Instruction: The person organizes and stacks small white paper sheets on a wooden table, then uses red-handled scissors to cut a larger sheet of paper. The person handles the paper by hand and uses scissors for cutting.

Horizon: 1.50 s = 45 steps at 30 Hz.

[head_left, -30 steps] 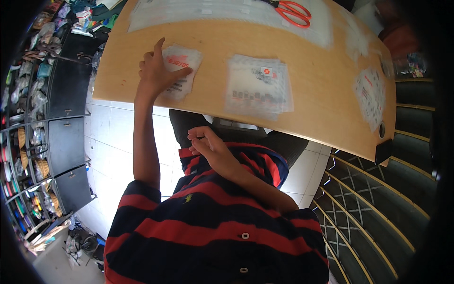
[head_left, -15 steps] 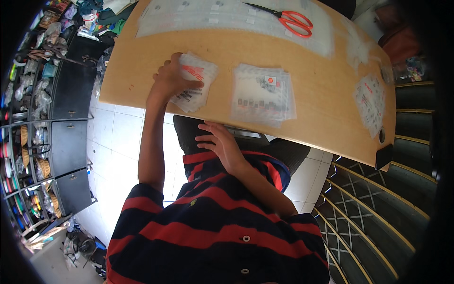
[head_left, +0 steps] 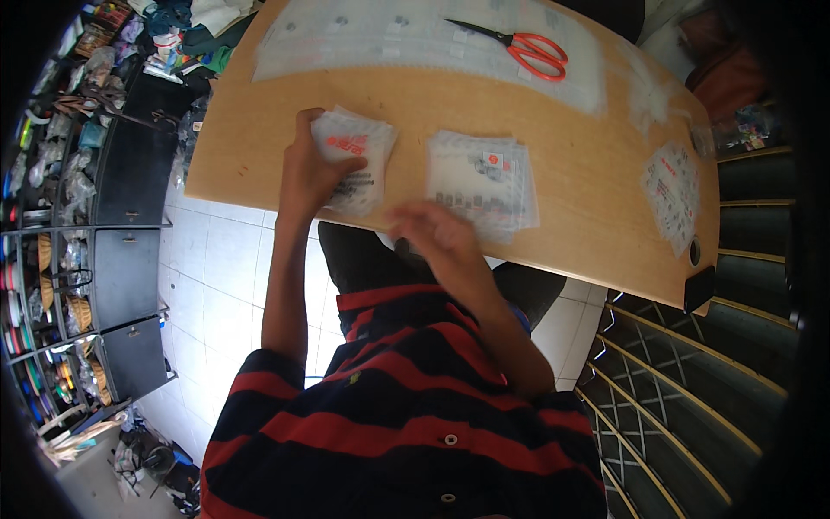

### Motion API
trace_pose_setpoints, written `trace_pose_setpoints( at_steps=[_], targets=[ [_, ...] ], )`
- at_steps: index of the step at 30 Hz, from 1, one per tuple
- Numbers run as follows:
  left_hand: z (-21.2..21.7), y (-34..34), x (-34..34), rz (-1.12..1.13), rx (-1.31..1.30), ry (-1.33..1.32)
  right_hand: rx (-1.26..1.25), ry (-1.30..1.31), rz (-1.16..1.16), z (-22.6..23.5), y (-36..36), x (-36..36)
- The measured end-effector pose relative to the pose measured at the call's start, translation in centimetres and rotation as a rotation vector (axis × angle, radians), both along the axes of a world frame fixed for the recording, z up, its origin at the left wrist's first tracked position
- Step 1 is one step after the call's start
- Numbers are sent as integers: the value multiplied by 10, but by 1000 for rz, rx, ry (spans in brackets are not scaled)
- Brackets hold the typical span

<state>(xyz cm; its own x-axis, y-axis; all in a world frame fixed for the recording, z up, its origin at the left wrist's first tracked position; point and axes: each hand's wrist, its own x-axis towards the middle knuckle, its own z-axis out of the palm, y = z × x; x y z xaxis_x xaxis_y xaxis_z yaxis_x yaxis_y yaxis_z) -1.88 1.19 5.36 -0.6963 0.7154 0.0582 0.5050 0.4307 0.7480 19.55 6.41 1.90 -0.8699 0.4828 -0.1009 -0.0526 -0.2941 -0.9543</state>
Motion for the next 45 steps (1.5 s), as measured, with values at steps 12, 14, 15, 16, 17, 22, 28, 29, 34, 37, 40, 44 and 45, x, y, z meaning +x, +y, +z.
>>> trace_pose_setpoints(
  at_steps=[12,14,15,16,17,22,28,29,34,37,40,44,45],
  targets=[
    [-14,4,1,-71,666,-116,287,177,-131,-33,64,-108],
    [-9,8,1,-105,771,-162,295,238,-228,-32,65,-115],
    [-9,6,-1,-106,732,-211,296,217,-233,-26,65,-115],
    [-9,4,-4,-107,693,-262,299,197,-240,-17,66,-113],
    [-9,2,-5,-110,654,-312,301,176,-248,-11,66,-113],
    [-32,-1,-13,-119,579,-268,372,143,-176,-8,68,-113],
    [-46,-2,-12,-75,648,-394,389,153,-155,-23,70,-119],
    [-45,-1,-11,-55,637,-397,413,154,-148,-22,70,-120],
    [-46,1,-12,-26,534,-310,419,100,-159,-18,71,-116],
    [-58,-3,-17,13,432,-273,522,75,-186,-23,73,-115],
    [-59,-4,-16,10,517,-184,517,63,-180,-13,74,-114],
    [-50,-7,-22,-75,394,8,600,13,-183,-21,81,-111],
    [-52,-8,-23,-72,364,-10,614,-22,-173,-19,80,-110]
  ],
)
